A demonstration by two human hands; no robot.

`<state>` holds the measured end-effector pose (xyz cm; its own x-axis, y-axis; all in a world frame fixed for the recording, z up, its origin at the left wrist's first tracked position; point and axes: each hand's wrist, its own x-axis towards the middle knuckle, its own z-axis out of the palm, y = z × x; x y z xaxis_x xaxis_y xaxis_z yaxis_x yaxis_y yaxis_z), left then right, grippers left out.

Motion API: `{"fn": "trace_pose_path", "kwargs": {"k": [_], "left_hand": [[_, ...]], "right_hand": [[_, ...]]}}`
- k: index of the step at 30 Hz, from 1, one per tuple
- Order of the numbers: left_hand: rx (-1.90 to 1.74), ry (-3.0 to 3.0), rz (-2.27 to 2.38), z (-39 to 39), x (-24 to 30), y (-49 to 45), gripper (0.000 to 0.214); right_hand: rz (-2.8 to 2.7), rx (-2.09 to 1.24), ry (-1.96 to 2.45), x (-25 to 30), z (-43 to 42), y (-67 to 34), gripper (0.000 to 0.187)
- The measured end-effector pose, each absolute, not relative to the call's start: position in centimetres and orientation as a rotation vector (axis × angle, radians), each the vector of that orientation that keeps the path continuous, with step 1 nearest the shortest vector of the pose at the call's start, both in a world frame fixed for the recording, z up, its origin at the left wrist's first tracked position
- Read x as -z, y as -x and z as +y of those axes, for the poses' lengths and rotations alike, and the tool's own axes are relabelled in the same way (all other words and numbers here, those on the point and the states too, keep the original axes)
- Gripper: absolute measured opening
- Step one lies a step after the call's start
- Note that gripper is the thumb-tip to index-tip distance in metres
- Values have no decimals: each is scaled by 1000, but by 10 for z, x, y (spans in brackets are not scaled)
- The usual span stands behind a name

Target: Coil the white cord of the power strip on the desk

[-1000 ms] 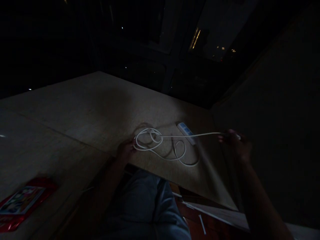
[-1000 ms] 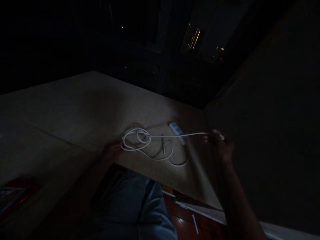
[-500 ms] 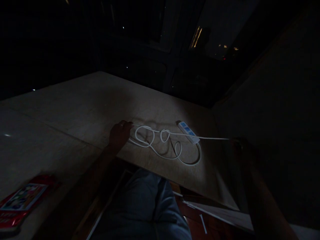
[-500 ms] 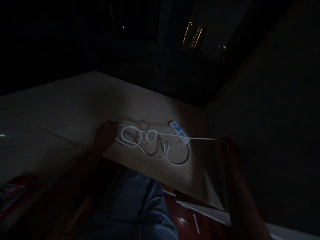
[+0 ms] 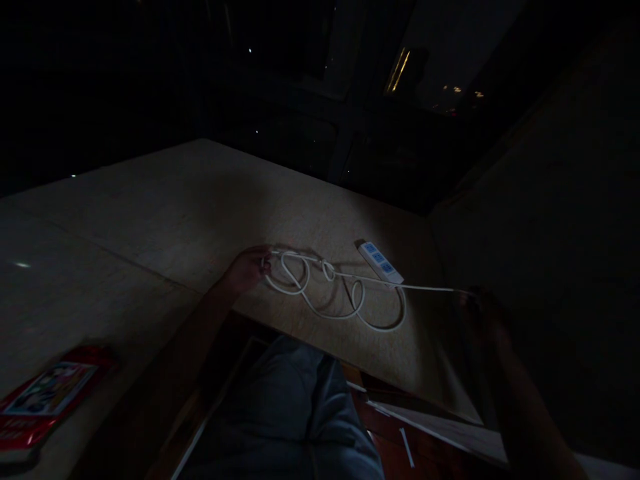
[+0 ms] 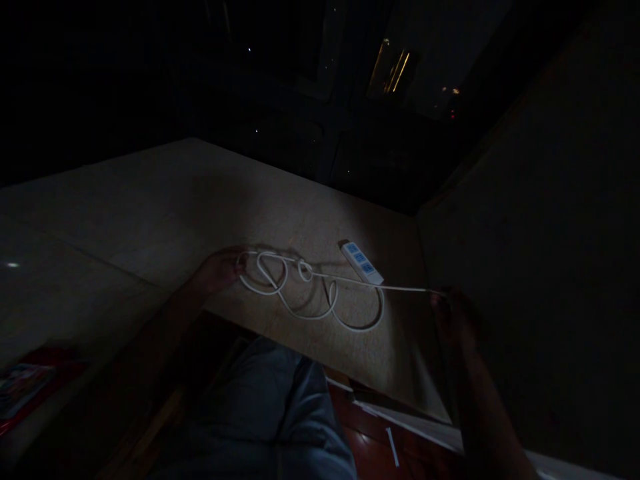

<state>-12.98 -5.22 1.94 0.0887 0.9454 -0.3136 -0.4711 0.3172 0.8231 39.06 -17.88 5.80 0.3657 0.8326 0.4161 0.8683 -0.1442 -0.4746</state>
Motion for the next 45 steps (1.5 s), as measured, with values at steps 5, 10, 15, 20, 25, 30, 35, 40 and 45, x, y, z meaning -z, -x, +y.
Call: {"fn": "trace_pose_path", "kwargs": {"k": [5, 10, 15, 20, 25, 30, 35, 40, 45], "left_hand": [[-999, -1179, 1252, -48, -8, 153, 25], [-866, -2085, 1496, -36, -12, 168, 44], [-788, -2463, 1620, -21, -19, 170, 47], [-725, -2362, 1640, -17, -1, 167, 39], [-800, -2280, 1651, -40, 4, 151, 32], [-853, -2308, 1116, -94, -22, 100, 37], [-535, -2308, 716, -117, -26, 47, 60], [-402, -2305, 596, -104, -22, 22, 80], [-392, -2358, 592, -97, -29, -2, 61]], "right_hand": [[-1557, 82, 2033, -55, -186, -388, 35], [-1586, 49, 2133, -53, -184, -390, 34], [-1561, 197, 2212, -56, -182, -396, 38], [-1436, 37, 2135, -54, -190, -386, 27], [-833, -472, 1679, -28, -208, -359, 21], [-621, -690, 1500, -4, -235, -326, 26], [-487, -911, 1389, 4, -255, -288, 37], [-441, -974, 1322, 7, -256, -267, 34], [-402, -950, 1281, 12, -251, -264, 32]]}}
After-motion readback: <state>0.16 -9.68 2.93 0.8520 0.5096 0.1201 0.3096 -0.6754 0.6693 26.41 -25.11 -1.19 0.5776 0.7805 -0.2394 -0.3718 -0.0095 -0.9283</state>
